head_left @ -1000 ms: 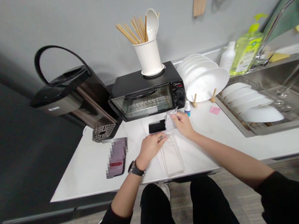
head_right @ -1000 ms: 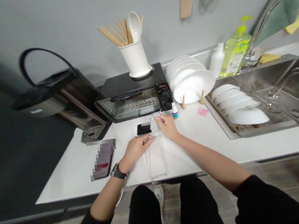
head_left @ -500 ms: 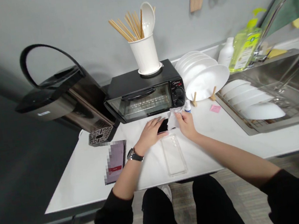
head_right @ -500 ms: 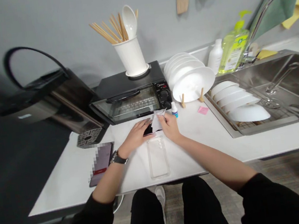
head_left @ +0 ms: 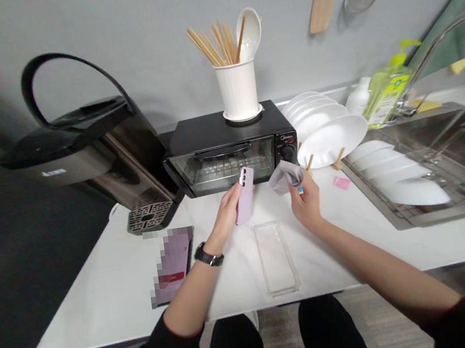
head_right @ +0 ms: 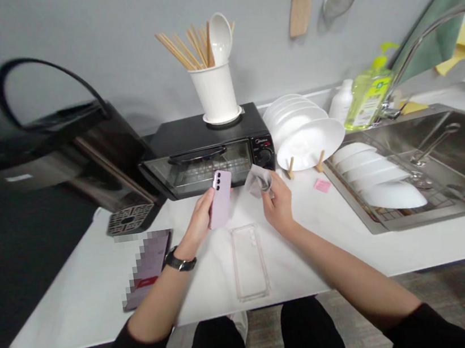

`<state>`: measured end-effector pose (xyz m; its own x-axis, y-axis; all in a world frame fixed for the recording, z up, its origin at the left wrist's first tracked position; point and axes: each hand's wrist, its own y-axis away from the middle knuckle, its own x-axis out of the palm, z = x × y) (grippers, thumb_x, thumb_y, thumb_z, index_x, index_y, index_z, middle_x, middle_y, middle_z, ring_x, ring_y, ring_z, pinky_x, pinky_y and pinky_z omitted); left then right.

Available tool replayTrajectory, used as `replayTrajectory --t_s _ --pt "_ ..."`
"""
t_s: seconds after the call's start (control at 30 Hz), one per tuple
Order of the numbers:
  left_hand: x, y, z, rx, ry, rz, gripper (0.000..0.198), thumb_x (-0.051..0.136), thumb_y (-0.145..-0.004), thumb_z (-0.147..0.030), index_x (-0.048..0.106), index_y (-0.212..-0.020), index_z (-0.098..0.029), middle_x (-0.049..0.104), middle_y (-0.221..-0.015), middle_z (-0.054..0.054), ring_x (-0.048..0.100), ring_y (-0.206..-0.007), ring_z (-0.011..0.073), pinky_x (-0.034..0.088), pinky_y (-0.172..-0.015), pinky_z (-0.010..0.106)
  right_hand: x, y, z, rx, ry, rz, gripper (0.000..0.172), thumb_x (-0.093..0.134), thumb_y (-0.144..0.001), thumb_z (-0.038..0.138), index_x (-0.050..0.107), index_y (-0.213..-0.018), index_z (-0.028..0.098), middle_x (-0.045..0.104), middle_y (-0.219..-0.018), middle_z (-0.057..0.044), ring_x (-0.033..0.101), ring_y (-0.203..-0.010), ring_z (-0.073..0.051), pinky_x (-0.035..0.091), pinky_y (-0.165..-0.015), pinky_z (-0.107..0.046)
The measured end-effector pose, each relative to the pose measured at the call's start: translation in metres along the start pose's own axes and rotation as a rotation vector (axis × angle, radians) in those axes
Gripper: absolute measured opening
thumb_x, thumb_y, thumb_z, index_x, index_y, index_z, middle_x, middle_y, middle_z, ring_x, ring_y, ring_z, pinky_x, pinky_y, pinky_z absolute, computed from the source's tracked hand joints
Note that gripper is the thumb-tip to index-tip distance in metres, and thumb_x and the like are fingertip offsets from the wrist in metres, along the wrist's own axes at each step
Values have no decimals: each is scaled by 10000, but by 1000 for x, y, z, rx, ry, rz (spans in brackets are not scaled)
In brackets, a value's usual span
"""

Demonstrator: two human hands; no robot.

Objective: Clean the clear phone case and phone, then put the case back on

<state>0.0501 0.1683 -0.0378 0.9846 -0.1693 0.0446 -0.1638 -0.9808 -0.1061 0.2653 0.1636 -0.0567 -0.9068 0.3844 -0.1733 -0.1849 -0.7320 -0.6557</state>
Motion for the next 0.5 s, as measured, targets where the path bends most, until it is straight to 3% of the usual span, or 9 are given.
replayTrajectory --t_s 0.1,0.2,0.27,0.4,0.5 --pt "21 8 3 -391 537 68 562 477 -1047 -553 754 -1232 -101 801 -1106 172 767 -1017 303 590 -927 397 4 0 3 -191 54 207 436 377 -1078 350 590 -1439 230 649 -1444 -140 583 -1380 -296 446 -1180 -523" --pt "40 14 6 -492 823 19 435 487 -1063 -400 733 -1276 -111 811 -1105 134 774 -1041 286 568 -1007 403 12 7 5 -361 162 566 627 363 -1103 413 233 -1679 200 426 -1675 -162 379 -1573 -292 321 -1281 -591" --pt "46 16 5 -541 941 4 429 486 -1063 -383 714 -1316 -122 809 -1136 121 766 -1088 293 545 -1056 421 15 12 6 -391 213 691 766 389 -1098 502 60 -1702 166 314 -1725 -187 284 -1616 -306 228 -1303 -646" --pt "41 17 3 -560 1069 -70 398 462 -1069 -372 742 -1211 -128 822 -1053 96 781 -1024 258 566 -1014 381 17 19 11 -478 294 761 711 363 -1109 508 150 -1691 160 220 -1751 -192 194 -1640 -314 186 -1303 -672" --pt "33 18 6 -520 1111 -125 339 491 -1049 -348 763 -1058 -145 822 -932 73 785 -869 213 598 -890 313 16 21 15 -593 339 846 754 366 -1099 562 148 -1702 165 264 -1738 -168 185 -1642 -296 151 -1322 -636"
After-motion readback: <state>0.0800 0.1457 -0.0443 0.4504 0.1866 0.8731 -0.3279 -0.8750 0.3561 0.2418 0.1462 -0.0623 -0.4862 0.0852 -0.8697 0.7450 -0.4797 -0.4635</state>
